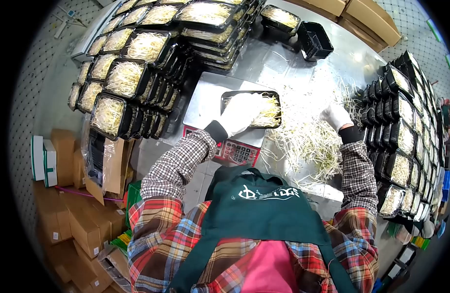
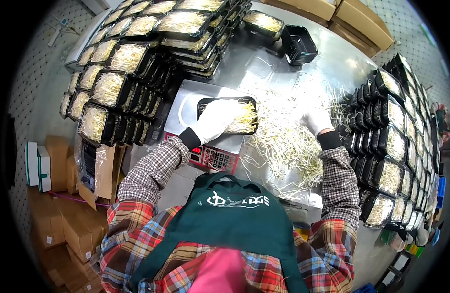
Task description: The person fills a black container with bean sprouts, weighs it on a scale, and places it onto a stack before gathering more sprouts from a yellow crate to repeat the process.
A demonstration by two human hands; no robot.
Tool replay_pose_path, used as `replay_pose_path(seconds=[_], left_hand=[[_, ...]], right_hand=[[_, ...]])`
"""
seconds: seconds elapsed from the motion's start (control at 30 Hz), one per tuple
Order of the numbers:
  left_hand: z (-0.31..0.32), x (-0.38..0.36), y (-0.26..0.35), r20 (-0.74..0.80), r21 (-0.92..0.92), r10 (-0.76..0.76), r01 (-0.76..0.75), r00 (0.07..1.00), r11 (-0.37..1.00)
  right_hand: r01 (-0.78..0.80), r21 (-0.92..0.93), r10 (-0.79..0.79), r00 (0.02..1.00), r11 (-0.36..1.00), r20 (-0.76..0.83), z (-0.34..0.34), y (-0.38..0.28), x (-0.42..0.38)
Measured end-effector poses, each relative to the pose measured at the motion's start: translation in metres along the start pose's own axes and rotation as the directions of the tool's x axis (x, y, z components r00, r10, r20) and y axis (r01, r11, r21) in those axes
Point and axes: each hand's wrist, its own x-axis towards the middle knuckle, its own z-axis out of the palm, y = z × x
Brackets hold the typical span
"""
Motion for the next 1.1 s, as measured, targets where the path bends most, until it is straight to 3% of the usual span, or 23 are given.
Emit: replay_pose_path(seconds=[0.07, 0.1, 0.13, 0.17, 0.2, 0.23, 0.27, 0.37, 0.43, 0.47, 0.5, 0.53, 0.6, 0.67, 0.7, 0.77, 0.83, 0.87, 0.9, 0.93, 0.97, 1.03, 1.1], left_hand=[[-0.001, 0.002, -0.001, 0.052, -0.001, -0.050, 0.051, 0.997, 0.999], [-0.002, 0.004, -0.002, 0.078, 0.003, -0.076, 0.076, 0.994, 0.997], [0.000, 0.003, -0.005, 0.176, -0.084, -0.144, 0.161, 0.974, 0.983], [0.004, 0.000, -0.007, 0.122, -0.053, -0.125, 0.133, 0.985, 0.990], [0.009, -0.004, -0.009, 0.069, -0.020, -0.103, 0.104, 0.992, 0.994], [0.010, -0.006, -0.010, 0.017, 0.015, -0.078, 0.078, 0.997, 0.997], [0.009, -0.007, -0.011, 0.035, -0.025, -0.103, 0.104, 0.994, 0.994], [-0.005, -0.015, -0.013, 0.066, -0.127, -0.177, 0.184, 0.982, 0.975], [-0.034, -0.018, -0.007, 0.053, -0.191, -0.227, 0.233, 0.972, 0.954], [-0.044, -0.027, -0.013, 0.044, -0.137, -0.247, 0.251, 0.968, 0.958], [-0.067, -0.028, -0.012, -0.026, -0.061, -0.186, 0.184, 0.982, 0.981], [-0.080, -0.032, -0.014, -0.091, -0.102, -0.200, 0.190, 0.976, 0.976], [-0.100, -0.045, -0.029, -0.188, -0.120, -0.228, 0.208, 0.955, 0.971], [-0.118, -0.053, -0.037, -0.257, -0.103, -0.277, 0.259, 0.926, 0.960], [-0.119, -0.061, -0.046, -0.219, -0.118, -0.352, 0.334, 0.910, 0.935], [-0.103, -0.067, -0.065, -0.214, -0.240, -0.377, 0.325, 0.901, 0.915], [-0.114, -0.033, -0.018, 0.032, 0.006, -0.402, 0.402, 0.915, 0.916], [-0.092, -0.033, -0.027, 0.087, -0.059, -0.359, 0.365, 0.929, 0.929], [-0.077, -0.029, -0.018, 0.128, 0.079, -0.332, 0.324, 0.935, 0.943], [-0.059, -0.025, -0.011, 0.105, 0.110, -0.279, 0.267, 0.955, 0.957], [-0.044, -0.022, -0.009, 0.084, 0.140, -0.219, 0.206, 0.972, 0.969], [-0.024, -0.020, -0.012, 0.164, 0.082, -0.159, 0.147, 0.974, 0.986], [-0.024, -0.012, -0.008, 0.240, 0.063, -0.091, 0.078, 0.967, 0.995]], right_hand=[[0.029, -0.267, -0.032, 0.999, 0.963, -0.006, 0.003, -0.001, -0.017], [0.049, -0.157, -0.056, 0.998, 0.986, -0.042, 0.004, -0.018, -0.015], [0.274, -0.009, -0.263, 0.910, 0.962, -0.321, 0.018, -0.033, -0.015], [0.388, 0.062, -0.318, 0.826, 0.919, -0.466, 0.028, -0.061, -0.012], [0.503, 0.111, -0.343, 0.718, 0.857, -0.606, 0.035, -0.095, -0.008], [0.542, 0.178, -0.332, 0.708, 0.821, -0.624, 0.036, -0.127, -0.003], [0.621, 0.167, -0.333, 0.605, 0.766, -0.723, 0.060, -0.145, 0.017], [0.520, 0.550, -0.197, 0.818, 0.653, -0.540, 0.070, -0.180, 0.028], [0.627, 0.147, -0.325, 0.574, 0.765, -0.752, 0.057, -0.171, 0.022], [0.523, 0.193, -0.288, 0.699, 0.830, -0.655, 0.038, -0.165, 0.010], [0.516, 0.151, -0.310, 0.697, 0.843, -0.647, 0.030, -0.152, 0.000], [0.619, 0.014, -0.390, 0.511, 0.785, -0.766, 0.028, -0.135, 0.002], [0.557, 0.237, -0.286, 0.691, 0.796, -0.664, 0.027, -0.105, -0.002], [0.546, 0.336, -0.266, 0.749, 0.768, -0.607, 0.022, -0.093, -0.010], [0.544, 0.388, -0.263, 0.772, 0.744, -0.578, 0.023, -0.091, -0.009], [0.444, 0.369, -0.240, 0.843, 0.817, -0.482, 0.032, -0.091, -0.004], [0.385, 0.427, -0.218, 0.895, 0.818, -0.389, 0.037, -0.102, -0.001], [0.371, 0.498, -0.214, 0.914, 0.784, -0.344, 0.036, -0.109, -0.002], [0.348, 0.564, -0.209, 0.932, 0.749, -0.297, 0.034, -0.112, -0.002], [0.255, 0.766, -0.153, 0.967, 0.590, -0.204, 0.046, -0.115, 0.008], [0.206, 0.736, -0.068, 0.975, 0.645, -0.214, 0.055, -0.112, 0.012], [0.309, 0.829, -0.068, 0.947, 0.467, -0.314, 0.086, -0.100, 0.032], [0.353, 0.786, -0.049, 0.923, 0.507, -0.382, 0.103, -0.091, 0.043]])
